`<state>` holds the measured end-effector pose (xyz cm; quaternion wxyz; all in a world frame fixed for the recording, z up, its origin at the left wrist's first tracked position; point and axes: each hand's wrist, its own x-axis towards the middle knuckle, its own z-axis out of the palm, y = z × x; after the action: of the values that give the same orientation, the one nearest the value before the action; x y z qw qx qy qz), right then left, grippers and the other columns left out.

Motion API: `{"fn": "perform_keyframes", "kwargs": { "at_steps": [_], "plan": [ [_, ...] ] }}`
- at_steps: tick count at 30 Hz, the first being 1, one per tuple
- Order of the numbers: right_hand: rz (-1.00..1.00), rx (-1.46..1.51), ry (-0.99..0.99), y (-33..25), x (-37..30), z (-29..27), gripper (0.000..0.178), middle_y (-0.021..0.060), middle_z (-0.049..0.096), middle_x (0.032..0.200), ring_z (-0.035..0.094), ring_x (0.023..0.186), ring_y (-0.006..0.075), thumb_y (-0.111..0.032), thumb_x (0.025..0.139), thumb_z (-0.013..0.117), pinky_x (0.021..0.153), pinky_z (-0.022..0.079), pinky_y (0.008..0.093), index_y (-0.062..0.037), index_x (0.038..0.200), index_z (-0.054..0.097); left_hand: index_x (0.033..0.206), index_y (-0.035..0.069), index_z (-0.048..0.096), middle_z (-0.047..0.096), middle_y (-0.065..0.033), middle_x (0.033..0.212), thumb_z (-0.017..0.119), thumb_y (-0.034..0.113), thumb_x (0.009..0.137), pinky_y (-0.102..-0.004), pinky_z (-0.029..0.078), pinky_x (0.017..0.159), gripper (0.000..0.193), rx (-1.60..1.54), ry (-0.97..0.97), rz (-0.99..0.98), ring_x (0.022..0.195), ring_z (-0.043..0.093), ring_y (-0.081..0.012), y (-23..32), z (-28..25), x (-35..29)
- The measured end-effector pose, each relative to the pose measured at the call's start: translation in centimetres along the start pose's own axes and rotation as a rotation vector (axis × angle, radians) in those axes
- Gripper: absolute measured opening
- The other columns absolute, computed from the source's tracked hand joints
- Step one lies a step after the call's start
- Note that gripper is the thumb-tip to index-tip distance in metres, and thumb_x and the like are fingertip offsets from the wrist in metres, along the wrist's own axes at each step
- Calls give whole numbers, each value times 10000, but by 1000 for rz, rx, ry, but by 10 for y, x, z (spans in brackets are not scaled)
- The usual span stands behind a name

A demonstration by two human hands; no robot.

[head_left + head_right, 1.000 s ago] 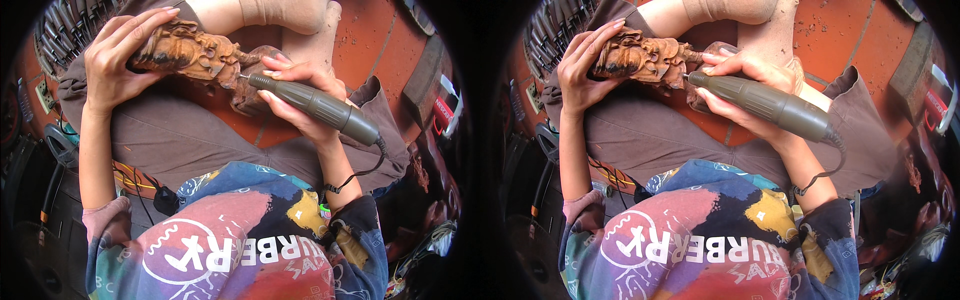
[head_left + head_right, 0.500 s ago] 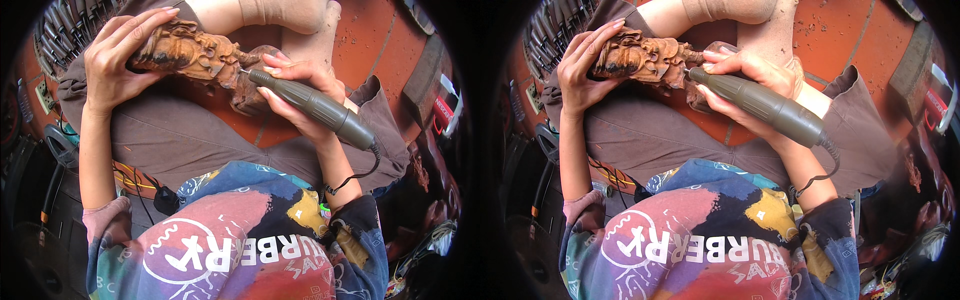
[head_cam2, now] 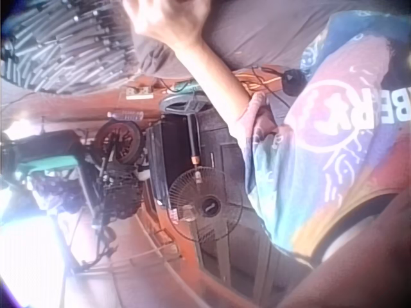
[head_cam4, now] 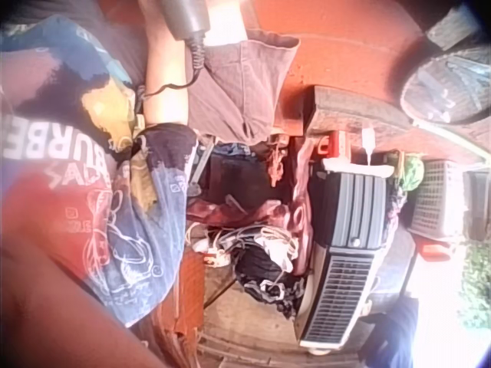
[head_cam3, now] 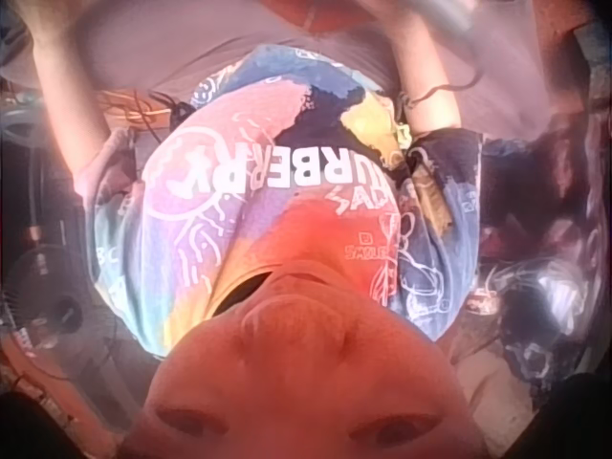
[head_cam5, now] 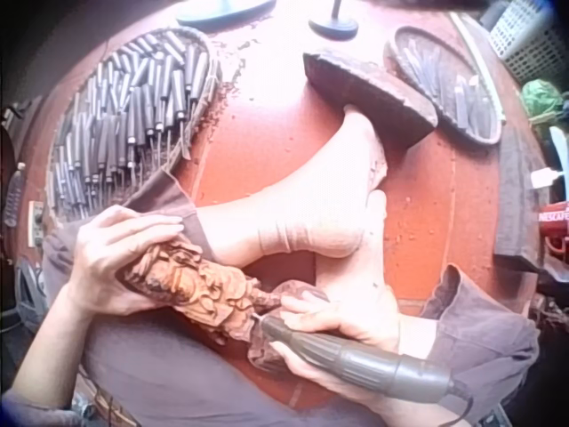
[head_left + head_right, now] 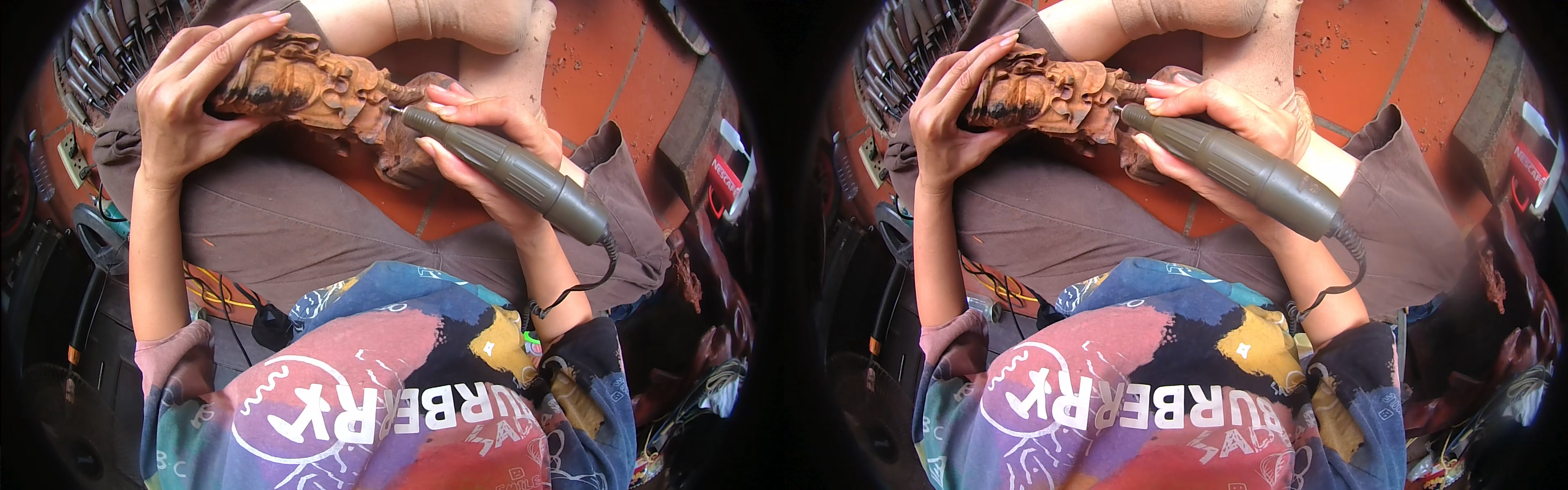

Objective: The person carves a wooden piece using a rotary tool, holding the workpiece with their left hand and operating the tool with their right. They rotate the wood to access different areas and briefly swap the tool to their left hand to adjust a bit before resuming carving.

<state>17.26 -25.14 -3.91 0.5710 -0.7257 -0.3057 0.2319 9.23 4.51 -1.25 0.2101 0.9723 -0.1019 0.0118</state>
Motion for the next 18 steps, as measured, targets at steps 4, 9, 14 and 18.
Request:
{"fn": "perform_keyframes", "kwargs": {
  "at_steps": [4, 9, 14, 18],
  "plan": [
    [-24, 49, -39, 2, 0, -2, 253, 144, 712, 928, 664, 1044, 301, 43, 737, 768, 1005, 477, 451, 12, 947, 629, 1205, 63, 646, 670, -75, 1187, 825, 159, 541, -334, 491, 892, 695, 9, -27, -9, 997, 645, -247, 0, -1, -1],
    [8, 30, 8, 2, 0, 1, 260, 141, 713, 925, 665, 1041, 300, 31, 732, 774, 1001, 480, 447, 16, 946, 626, 1203, 96, 653, 675, -56, 1168, 828, 154, 527, -327, 504, 861, 700, -1, 1, 3, 959, 640, -238, 0, 1, 0],
    [-3, -11, 10, 2, 0, 1, 254, 134, 715, 912, 665, 1041, 295, 31, 736, 773, 1002, 480, 447, 13, 941, 623, 1204, 63, 648, 671, -81, 1182, 818, 152, 549, -336, 491, 892, 682, 8, -25, -4, 1003, 645, -248, 0, -1, -1],
    [8, 26, -21, -1, 0, -2, 251, 132, 717, 901, 665, 1042, 290, 36, 740, 771, 1006, 476, 447, 11, 938, 620, 1203, 62, 648, 671, -81, 1182, 819, 151, 550, -335, 491, 895, 681, 11, -27, -10, 1006, 646, -247, 2, -1, 0]
  ]
}}
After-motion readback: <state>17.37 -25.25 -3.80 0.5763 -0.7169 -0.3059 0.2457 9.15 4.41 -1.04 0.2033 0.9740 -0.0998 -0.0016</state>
